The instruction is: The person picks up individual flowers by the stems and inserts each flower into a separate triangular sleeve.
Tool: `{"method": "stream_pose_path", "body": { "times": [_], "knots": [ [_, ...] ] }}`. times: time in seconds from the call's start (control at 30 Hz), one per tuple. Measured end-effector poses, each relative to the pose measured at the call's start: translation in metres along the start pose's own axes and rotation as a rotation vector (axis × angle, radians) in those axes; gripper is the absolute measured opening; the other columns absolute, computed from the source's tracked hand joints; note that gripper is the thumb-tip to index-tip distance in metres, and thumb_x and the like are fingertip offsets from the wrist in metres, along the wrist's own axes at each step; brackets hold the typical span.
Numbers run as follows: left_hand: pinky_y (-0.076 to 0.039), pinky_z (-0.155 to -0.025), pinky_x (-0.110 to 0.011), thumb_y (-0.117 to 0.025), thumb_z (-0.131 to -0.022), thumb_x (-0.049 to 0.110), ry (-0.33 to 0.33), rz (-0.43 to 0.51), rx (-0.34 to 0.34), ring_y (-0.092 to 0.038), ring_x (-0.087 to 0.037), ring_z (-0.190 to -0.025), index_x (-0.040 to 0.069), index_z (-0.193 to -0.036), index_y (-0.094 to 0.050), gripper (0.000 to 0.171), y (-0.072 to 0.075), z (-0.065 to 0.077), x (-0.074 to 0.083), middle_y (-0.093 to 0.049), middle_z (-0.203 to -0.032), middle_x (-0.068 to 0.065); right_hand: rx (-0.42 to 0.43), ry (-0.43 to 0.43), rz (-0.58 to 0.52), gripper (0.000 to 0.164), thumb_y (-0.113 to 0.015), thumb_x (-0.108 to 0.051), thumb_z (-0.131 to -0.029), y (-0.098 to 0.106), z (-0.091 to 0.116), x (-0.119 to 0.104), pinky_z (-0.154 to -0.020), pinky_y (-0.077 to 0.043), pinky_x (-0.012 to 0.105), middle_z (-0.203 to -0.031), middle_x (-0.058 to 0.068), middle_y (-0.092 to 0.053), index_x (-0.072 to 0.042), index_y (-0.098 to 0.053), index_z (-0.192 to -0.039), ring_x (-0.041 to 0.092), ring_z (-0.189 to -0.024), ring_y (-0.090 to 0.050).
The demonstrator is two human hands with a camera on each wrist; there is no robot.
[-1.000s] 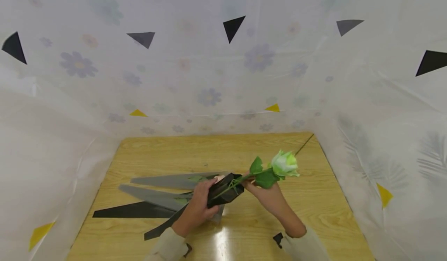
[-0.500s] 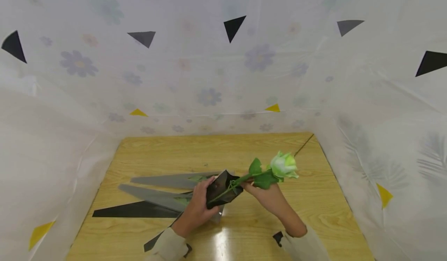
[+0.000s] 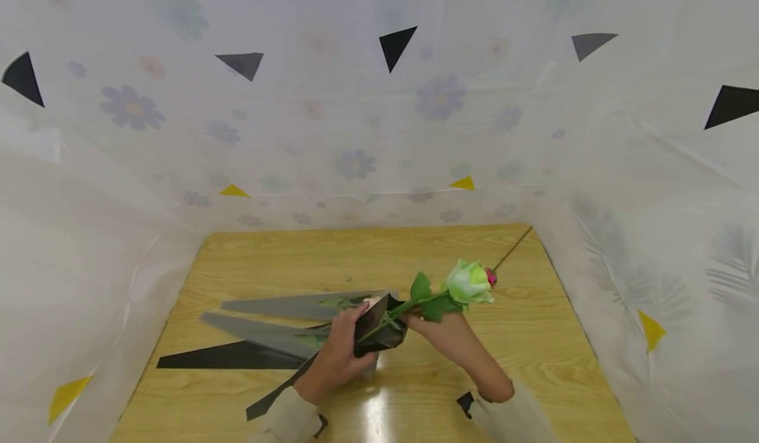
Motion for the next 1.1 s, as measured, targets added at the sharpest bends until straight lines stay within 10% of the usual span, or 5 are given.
{"method": "stream_pose_path", "body": {
  "times": [0.2, 0.57, 0.87, 1.1],
  "knots": [
    [-0.035, -0.088, -0.042, -0.066, -0.074, 0.026, 0.002, -0.004, 0.023, -0.041, -0.017, -0.096, 0.01, -0.147, -0.02, 0.088, 0.002, -0.001, 0.001, -0.043, -0.124, -0.004, -0.052, -0.003, 0.033, 0.011, -0.063, -0.013, -0.088, -0.001, 0.002, -0.003, -0.063, -0.049, 0.031, -0.082, 0.004, -0.062, -0.012, -0.064, -0.099, 0.015, -0.07, -0.058],
    [-0.035, -0.081, -0.039, -0.061, -0.081, 0.031, 0.055, 0.043, 0.132, -0.042, -0.016, -0.092, 0.014, -0.145, -0.027, 0.074, 0.014, 0.0, -0.005, -0.047, -0.114, -0.004, -0.032, -0.017, 0.187, 0.058, -0.064, -0.034, -0.087, 0.017, 0.015, 0.001, -0.094, -0.039, 0.051, -0.138, 0.005, -0.042, -0.016, -0.041, -0.138, 0.03, -0.126, -0.04],
    [-0.035, -0.08, -0.039, -0.055, -0.086, 0.033, 0.038, 0.034, 0.157, -0.042, -0.017, -0.092, 0.012, -0.145, -0.026, 0.068, 0.017, 0.002, -0.008, -0.046, -0.115, -0.005, -0.111, -0.279, -0.057, 0.061, -0.057, -0.03, -0.092, 0.025, 0.032, 0.04, -0.093, -0.038, 0.053, -0.144, 0.015, -0.033, -0.014, -0.03, -0.144, 0.039, -0.128, -0.034],
    [-0.034, -0.079, -0.037, -0.059, -0.082, 0.025, 0.036, 0.031, 0.155, -0.04, -0.017, -0.091, 0.012, -0.144, -0.027, 0.072, 0.018, 0.002, -0.009, -0.046, -0.115, -0.005, -0.103, -0.282, -0.124, 0.052, -0.05, -0.02, -0.096, 0.037, 0.049, 0.067, -0.093, -0.039, 0.05, -0.135, 0.017, -0.042, -0.009, -0.03, -0.142, 0.031, -0.118, -0.047]
  ]
}}
Point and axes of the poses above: each hand's wrist, its own z-axis away from the middle knuckle, its own y-axis out of the back of the hand, x = y × z, the point moved 5 cm from there along -z, towards the middle knuckle
